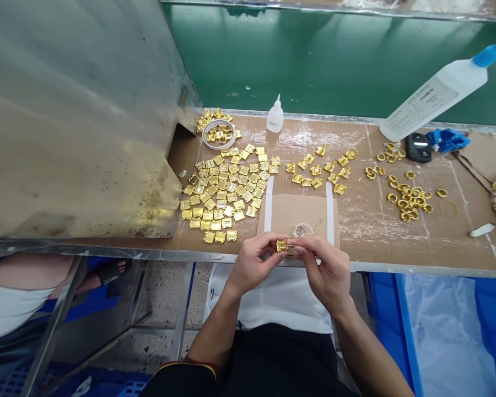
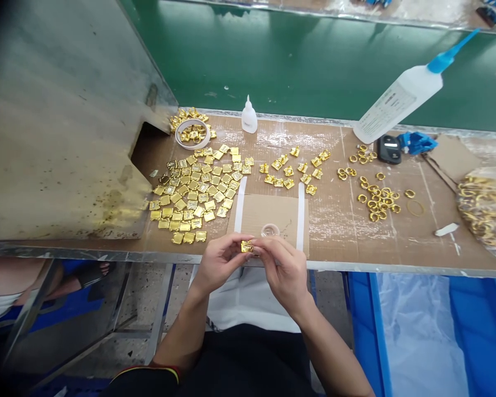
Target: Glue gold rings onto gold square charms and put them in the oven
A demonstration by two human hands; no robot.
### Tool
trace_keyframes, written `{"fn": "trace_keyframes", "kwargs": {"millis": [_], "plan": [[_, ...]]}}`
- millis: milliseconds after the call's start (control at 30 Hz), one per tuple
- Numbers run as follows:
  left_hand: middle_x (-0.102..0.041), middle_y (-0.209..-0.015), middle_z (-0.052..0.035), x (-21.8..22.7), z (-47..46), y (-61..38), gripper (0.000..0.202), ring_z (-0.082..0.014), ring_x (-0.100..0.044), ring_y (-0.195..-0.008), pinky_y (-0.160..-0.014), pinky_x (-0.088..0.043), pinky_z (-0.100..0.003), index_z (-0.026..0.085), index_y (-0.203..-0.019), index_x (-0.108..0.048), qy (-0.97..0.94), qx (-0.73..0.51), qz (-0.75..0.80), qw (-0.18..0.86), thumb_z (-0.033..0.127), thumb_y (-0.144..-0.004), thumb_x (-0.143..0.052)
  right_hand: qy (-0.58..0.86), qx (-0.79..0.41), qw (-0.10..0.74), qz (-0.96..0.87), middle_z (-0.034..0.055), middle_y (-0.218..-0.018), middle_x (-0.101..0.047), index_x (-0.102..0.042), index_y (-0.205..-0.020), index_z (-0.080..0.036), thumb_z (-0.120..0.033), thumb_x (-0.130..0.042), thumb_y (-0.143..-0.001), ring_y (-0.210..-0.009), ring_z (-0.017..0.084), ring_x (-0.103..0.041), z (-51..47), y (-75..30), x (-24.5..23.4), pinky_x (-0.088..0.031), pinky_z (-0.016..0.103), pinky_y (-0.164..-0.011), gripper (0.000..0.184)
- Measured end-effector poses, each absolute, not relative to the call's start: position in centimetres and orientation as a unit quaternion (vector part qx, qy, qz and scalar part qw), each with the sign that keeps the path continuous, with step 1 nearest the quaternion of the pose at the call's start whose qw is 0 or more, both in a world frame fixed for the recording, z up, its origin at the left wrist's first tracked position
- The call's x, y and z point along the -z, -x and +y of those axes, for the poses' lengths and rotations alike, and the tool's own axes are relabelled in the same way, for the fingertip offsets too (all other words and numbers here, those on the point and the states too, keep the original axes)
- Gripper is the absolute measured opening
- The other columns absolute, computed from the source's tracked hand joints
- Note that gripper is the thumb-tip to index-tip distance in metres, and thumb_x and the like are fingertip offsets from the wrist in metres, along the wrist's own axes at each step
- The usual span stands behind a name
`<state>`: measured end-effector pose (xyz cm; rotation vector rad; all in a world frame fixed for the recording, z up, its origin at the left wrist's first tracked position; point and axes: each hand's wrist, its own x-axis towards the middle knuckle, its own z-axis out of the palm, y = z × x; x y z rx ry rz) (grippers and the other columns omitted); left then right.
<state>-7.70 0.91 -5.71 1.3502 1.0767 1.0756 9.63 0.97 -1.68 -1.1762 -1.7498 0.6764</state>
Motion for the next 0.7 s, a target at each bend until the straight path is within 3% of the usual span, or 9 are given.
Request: {"fn": "trace_keyframes", "kwargs": {"millis": [233, 467, 700], "plan": [[-0.080, -0.098, -0.0113, 5.8, 0.9, 7.8, 0.025, -0.0176, -0.071, -0.078, -0.068, -0.059, -0.026, 0.014, -0.112, -0.077, -0.563, -0.448, 0.447, 0.532, 0.027, -0.091, -0.074, 0.474, -0.288, 0.450, -0.700, 0.0040, -0.088, -0.081, -0.075, -0.098, -0.025, -0.014, -0.059, -0.100, -0.076, 0.018, -0.078, 0.9, -9.6, 1.6, -0.064, 0.027, -0.066, 0.020], [-0.072, -0.081, -0.0048, 5.7, 0.9, 7.8, 0.024, -0.0137, -0.062, -0.066, -0.059, -0.048, -0.023, 0.016, -0.109, -0.077, -0.578, -0.454, 0.468, 0.491, 0.028, -0.090, -0.074, 0.499, -0.202, 0.468, -0.701, 0.0048, -0.091, -0.081, -0.077, -0.096, -0.028, -0.017, -0.064, -0.098, -0.085, 0.022, -0.078, 1.9, -11.9, 1.0, -0.065, 0.035, -0.077, 0.017], [-0.070, -0.081, -0.0031, 5.5, 0.9, 7.7, 0.020, -0.0123, -0.057, -0.064, -0.058, -0.045, -0.023, 0.017, -0.108, -0.075, -0.577, -0.465, 0.462, 0.488, 0.024, -0.089, -0.073, 0.506, -0.176, 0.398, -0.744, 0.0065, -0.097, -0.075, -0.079, -0.092, -0.027, -0.021, -0.061, -0.099, -0.082, 0.021, -0.074, 3.9, -13.0, 3.2, -0.062, 0.035, -0.072, 0.021]]}}
